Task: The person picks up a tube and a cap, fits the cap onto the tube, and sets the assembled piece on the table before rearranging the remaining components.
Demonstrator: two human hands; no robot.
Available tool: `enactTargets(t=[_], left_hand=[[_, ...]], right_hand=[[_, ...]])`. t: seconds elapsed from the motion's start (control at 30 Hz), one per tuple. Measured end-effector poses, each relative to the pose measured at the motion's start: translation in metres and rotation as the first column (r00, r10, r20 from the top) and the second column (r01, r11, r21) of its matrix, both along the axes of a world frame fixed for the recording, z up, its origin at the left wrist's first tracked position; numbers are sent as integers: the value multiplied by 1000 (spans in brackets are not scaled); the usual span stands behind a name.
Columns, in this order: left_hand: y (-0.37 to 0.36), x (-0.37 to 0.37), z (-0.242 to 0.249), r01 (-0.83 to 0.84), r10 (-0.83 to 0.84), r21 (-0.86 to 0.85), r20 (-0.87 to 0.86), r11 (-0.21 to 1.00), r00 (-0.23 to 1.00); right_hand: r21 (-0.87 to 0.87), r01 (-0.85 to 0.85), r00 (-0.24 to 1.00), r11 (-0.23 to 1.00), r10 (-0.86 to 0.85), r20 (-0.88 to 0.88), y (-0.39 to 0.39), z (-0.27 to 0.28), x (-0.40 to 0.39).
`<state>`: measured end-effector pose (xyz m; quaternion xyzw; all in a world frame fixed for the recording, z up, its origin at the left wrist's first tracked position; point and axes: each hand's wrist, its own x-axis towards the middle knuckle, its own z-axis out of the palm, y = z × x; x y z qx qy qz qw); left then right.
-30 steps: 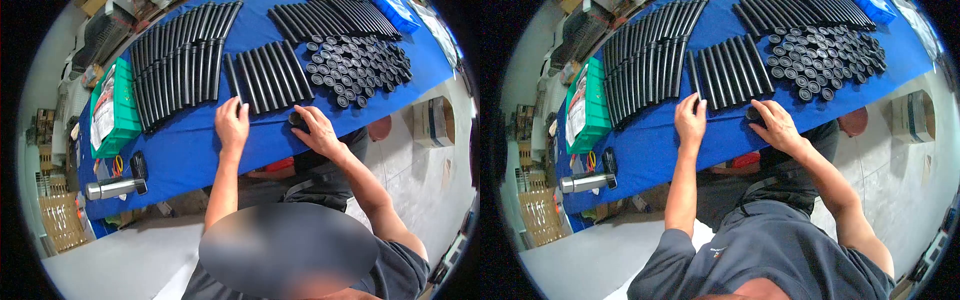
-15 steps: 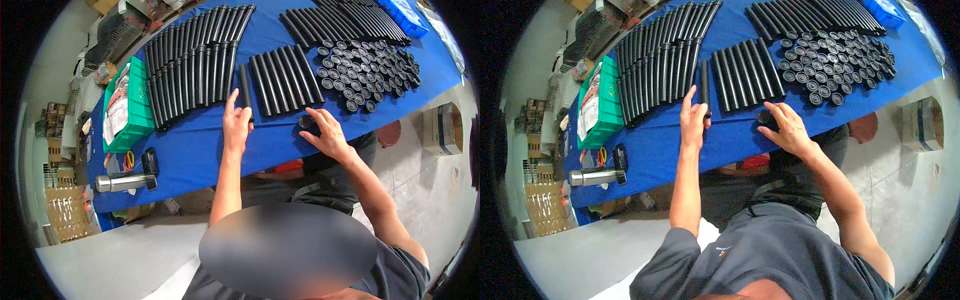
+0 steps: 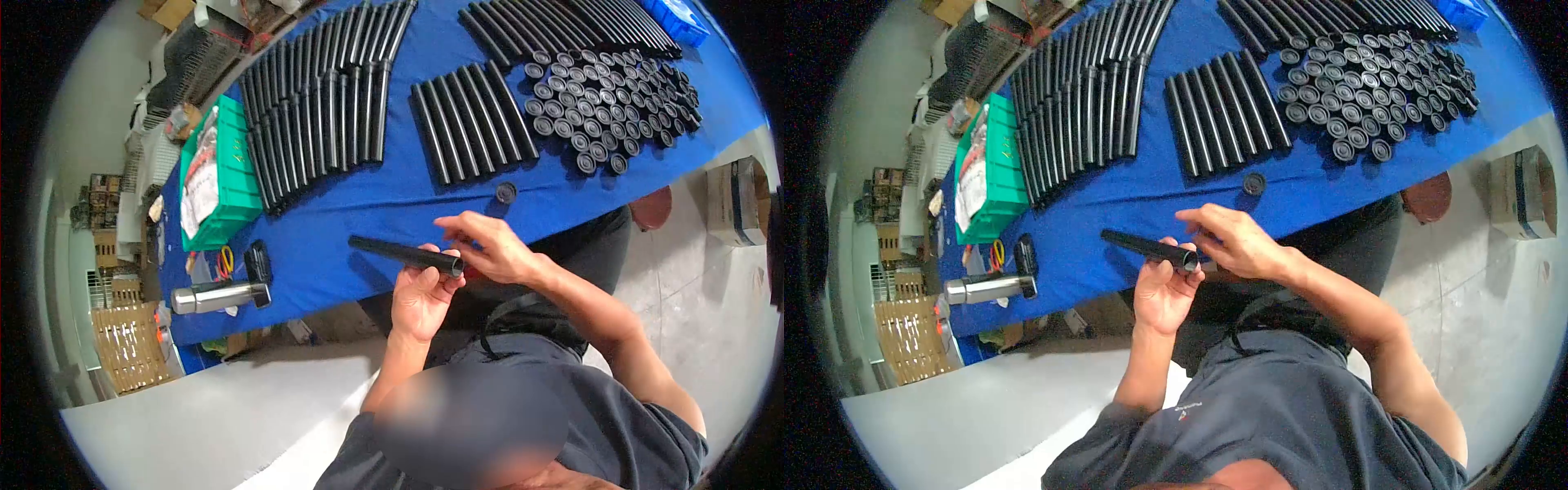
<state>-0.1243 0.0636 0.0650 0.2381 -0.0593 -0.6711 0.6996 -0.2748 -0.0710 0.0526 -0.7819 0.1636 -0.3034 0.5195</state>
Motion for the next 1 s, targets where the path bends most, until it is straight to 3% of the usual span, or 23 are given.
enactTargets(t=[0.13, 0.17, 0.27, 0.3, 0.43, 0.53, 0.63, 0.73, 0.77, 0.8, 0.83, 0.9, 1.0], left_hand=[[-4, 11, -6, -34, 26, 109, 74, 993, 997], [-6, 11, -4, -49, 15, 182, 187, 982, 982], [-6, 19, -14, 49, -88, 189, 201, 981, 976], [-10, 12, -2, -9, -89, 301, 309, 954, 947], [-14, 21, 1, -64, -176, 350, 612, 934, 771], [-13, 27, 7, -8, -294, 415, 658, 910, 693], [-13, 25, 13, -57, -332, 456, 724, 888, 604], [-10, 21, 18, -316, -162, 225, 963, 922, 215], [-11, 31, 20, -256, -85, 40, 982, 966, -169], [-14, 39, 26, -128, 35, -118, 854, 985, -519], [-22, 39, 27, -74, 113, -213, 743, 974, -659], [-37, 39, 29, 12, 171, -260, 599, 965, -783], [-38, 51, 20, -3, 51, -76, 695, 997, -717]], right_hand=[[56, -88, 992, 995, 82, 100, -3, -12, 23], [32, -121, 990, 992, 119, 75, -6, -12, 20], [14, -153, 987, 988, 152, 50, -10, -17, 15], [10, -153, 985, 988, 152, 76, -10, -17, 14], [152, -200, 979, 968, 194, 54, -11, -10, 12], [180, -187, 981, 966, 176, 77, -12, -10, 10], [177, -124, 986, 976, 101, 134, -11, -11, 10], [253, -73, 992, 965, 44, 116, -9, -10, 8], [274, -56, 994, 960, 27, 107, -10, -9, 6], [292, -35, 992, 956, -1, 123, -10, -10, 6], [309, -19, 990, 951, -25, 138, -10, -12, 7], [300, 3, 983, 954, -58, 175, -8, -18, 10], [267, 20, 982, 963, -69, 175, -8, -23, 10]])
